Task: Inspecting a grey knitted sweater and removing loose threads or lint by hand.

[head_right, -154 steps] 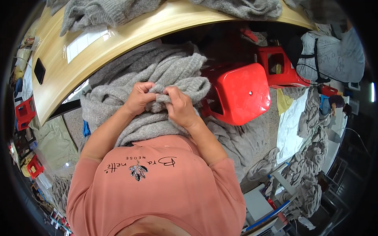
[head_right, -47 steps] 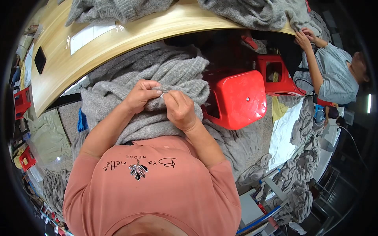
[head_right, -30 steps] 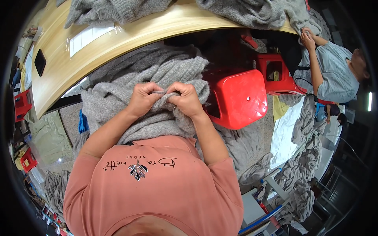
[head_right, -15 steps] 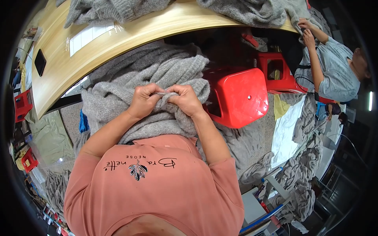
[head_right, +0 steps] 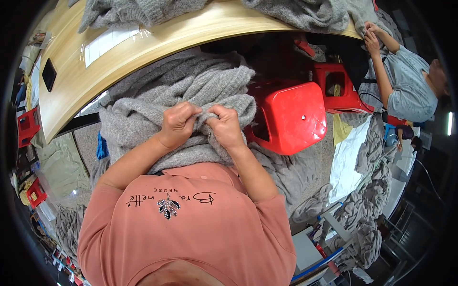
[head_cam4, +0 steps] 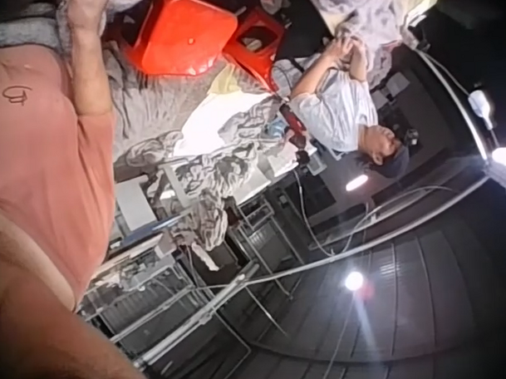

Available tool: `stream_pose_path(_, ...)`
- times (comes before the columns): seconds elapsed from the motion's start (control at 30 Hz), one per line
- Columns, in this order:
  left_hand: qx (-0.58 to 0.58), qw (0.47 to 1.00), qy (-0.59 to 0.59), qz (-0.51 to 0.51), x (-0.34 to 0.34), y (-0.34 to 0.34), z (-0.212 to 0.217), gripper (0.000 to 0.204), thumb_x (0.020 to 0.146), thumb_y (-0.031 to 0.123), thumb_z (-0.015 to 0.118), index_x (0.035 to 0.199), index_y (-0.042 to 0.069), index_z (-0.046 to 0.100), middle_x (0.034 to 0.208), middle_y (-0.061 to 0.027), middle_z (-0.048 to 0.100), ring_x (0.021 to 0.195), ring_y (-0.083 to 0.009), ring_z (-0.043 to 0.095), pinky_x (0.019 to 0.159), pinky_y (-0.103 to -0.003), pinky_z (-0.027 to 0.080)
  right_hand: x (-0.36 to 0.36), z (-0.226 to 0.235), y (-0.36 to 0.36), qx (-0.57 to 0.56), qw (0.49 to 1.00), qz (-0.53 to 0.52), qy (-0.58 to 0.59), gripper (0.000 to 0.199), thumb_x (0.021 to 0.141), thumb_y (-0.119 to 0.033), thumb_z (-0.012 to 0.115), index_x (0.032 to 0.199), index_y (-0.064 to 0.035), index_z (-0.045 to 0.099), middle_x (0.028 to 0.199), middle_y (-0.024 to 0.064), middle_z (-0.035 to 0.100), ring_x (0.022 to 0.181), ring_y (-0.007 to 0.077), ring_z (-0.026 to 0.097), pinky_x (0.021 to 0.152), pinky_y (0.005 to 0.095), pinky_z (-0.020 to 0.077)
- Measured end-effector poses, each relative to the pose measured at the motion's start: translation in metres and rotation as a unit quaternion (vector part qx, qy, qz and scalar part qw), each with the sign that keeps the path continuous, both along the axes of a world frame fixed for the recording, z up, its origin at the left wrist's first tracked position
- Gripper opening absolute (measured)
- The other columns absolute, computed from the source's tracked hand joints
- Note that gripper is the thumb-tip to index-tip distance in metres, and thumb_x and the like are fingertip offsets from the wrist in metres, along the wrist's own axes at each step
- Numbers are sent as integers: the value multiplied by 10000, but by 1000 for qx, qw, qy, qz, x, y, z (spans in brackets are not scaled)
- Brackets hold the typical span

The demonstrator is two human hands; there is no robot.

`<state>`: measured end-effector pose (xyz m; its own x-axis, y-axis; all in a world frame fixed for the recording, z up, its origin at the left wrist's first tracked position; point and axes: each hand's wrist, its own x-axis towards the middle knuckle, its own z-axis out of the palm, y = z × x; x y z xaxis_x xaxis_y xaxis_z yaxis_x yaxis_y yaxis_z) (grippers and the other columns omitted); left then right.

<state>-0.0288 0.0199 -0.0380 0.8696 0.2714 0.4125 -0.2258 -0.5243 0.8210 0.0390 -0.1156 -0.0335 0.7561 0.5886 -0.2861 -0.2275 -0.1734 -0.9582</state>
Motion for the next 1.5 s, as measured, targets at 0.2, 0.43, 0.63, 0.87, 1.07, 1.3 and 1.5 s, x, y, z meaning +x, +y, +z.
stream_pose_path(0.2, 70, 997, -7, 11, -6, -1, -3, 146, 662, -116, 576, 771, -18, 564, 689, -133, 580, 603, -269, 583, 520, -313, 467, -6, 1, 13, -100, 978, -33, -183, 90, 660, 47, 532, 738, 22, 571, 635, 77, 563, 579, 129, 538, 525, 268, 416)
stream_pose_path(0.43, 69, 997, -28, 18, -5, -2, -1, 158, 662, -121, 569, 783, -19, 566, 687, -138, 576, 592, -273, 577, 511, -320, 463, -4, -7, 24, -129, 879, -35, -457, 119, 632, 26, 523, 741, -21, 522, 700, 142, 553, 600, 324, 552, 508, 382, 442)
stream_pose_path(0.63, 75, 996, 29, 27, 5, 14, 12, 98, 682, -36, 595, 763, 19, 592, 697, -124, 591, 587, -260, 584, 519, -322, 453, 6, 7, 0, -66, 899, -154, -405, 199, 678, 70, 494, 850, 8, 573, 729, 147, 577, 624, 271, 583, 595, 280, 472)
stream_pose_path(0.87, 10, 977, 211, 24, 7, 24, 3, 53, 691, 55, 612, 720, 12, 607, 641, -133, 587, 544, -226, 574, 509, -306, 435, 24, -4, -22, -309, 827, 59, -466, 294, 644, -23, 588, 937, -10, 567, 1011, 129, 565, 957, 303, 509, 820, 393, 395)
stream_pose_path(1.07, -148, 960, 236, -30, 5, 23, 3, 59, 692, 38, 576, 694, -19, 590, 588, -29, 579, 552, -57, 500, 478, -238, 404, 18, 9, 11, -72, 904, 142, -397, 224, 642, -1, 584, 865, -14, 573, 846, 114, 564, 821, 299, 521, 759, 370, 395)
stream_pose_path(1.3, -338, 876, 319, -126, 8, 30, -2, 53, 699, 25, 613, 662, 8, 578, 605, 0, 568, 554, -46, 494, 491, -204, 395, 10, -10, 8, -34, 957, 58, -281, 93, 699, 5, 577, 791, -8, 576, 710, 84, 557, 692, 220, 524, 618, 318, 409)
stream_pose_path(1.5, -551, 791, 264, 28, 16, 35, -10, 80, 730, 38, 640, 667, 22, 593, 617, -10, 585, 506, -52, 469, 468, -198, 370, -1, 23, -31, -102, 852, -83, -507, 166, 673, 13, 663, 805, -1, 563, 674, 80, 542, 549, 162, 503, 509, 258, 417)
